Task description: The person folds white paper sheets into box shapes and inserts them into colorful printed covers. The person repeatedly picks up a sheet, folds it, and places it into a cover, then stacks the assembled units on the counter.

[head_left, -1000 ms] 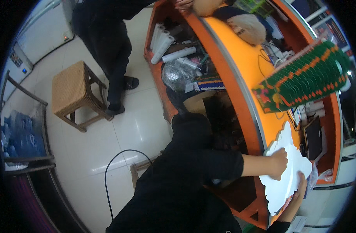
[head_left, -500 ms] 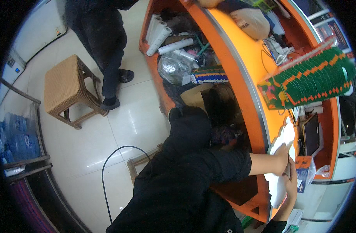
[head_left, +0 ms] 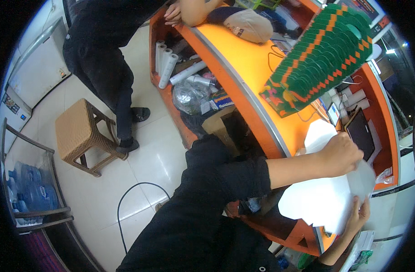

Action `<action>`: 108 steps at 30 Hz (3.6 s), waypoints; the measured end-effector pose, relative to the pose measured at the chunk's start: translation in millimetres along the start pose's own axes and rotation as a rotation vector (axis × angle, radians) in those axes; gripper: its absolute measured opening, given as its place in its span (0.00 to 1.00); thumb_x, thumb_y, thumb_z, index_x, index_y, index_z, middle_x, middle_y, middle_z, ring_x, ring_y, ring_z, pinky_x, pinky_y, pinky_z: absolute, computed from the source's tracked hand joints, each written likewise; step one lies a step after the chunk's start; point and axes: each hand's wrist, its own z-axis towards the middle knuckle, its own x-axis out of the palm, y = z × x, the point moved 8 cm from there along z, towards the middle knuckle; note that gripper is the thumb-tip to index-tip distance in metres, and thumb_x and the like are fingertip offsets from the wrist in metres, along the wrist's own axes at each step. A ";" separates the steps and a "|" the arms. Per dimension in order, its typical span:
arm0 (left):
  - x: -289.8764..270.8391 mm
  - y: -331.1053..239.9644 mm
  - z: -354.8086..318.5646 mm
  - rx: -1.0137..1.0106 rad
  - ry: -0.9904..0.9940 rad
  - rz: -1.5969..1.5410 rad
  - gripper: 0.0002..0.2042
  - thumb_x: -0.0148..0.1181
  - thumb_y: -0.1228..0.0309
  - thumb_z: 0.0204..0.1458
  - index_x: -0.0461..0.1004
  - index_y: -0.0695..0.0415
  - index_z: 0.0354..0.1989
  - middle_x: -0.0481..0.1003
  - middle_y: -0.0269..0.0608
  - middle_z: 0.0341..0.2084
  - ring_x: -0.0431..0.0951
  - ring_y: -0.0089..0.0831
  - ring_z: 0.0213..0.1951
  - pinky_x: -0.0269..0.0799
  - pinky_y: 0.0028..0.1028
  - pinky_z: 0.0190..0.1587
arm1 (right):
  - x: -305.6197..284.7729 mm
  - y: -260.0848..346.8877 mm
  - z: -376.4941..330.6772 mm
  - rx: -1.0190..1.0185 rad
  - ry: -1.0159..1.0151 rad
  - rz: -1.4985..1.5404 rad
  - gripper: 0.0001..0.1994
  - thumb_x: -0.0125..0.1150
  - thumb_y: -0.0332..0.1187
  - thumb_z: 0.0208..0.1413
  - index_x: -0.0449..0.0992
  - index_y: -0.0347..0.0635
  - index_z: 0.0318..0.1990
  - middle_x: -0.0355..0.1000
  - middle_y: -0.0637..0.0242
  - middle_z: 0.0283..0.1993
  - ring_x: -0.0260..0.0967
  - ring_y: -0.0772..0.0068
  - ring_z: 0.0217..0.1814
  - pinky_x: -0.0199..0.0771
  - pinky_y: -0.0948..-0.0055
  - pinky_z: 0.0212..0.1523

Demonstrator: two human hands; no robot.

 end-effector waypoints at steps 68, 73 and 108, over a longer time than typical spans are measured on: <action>78.8 16.2 -84.6 -0.253 0.876 0.159 0.27 0.50 0.55 0.53 0.62 0.60 0.58 0.60 0.54 0.58 0.49 0.49 0.64 0.34 0.49 0.66 | 116.7 70.3 -9.9 -0.136 0.689 0.389 0.33 0.54 0.25 0.45 0.55 0.32 0.62 0.62 0.51 0.58 0.61 0.62 0.58 0.59 0.69 0.58; 86.7 22.9 -88.4 -0.244 0.668 0.127 0.27 0.52 0.56 0.51 0.63 0.64 0.55 0.58 0.60 0.57 0.50 0.54 0.63 0.35 0.50 0.66 | 97.2 67.8 -28.1 -0.203 0.715 0.088 0.33 0.53 0.28 0.48 0.53 0.34 0.64 0.54 0.44 0.64 0.57 0.51 0.64 0.57 0.68 0.59; 66.9 -22.3 -76.4 -0.865 0.103 -1.800 0.31 0.52 0.81 0.33 0.59 0.67 0.54 0.68 0.53 0.48 0.72 0.44 0.49 0.71 0.40 0.51 | 60.1 -8.0 -50.4 0.381 0.058 1.517 0.12 0.58 0.32 0.56 0.72 0.36 0.45 0.73 0.69 0.34 0.72 0.74 0.34 0.73 0.75 0.37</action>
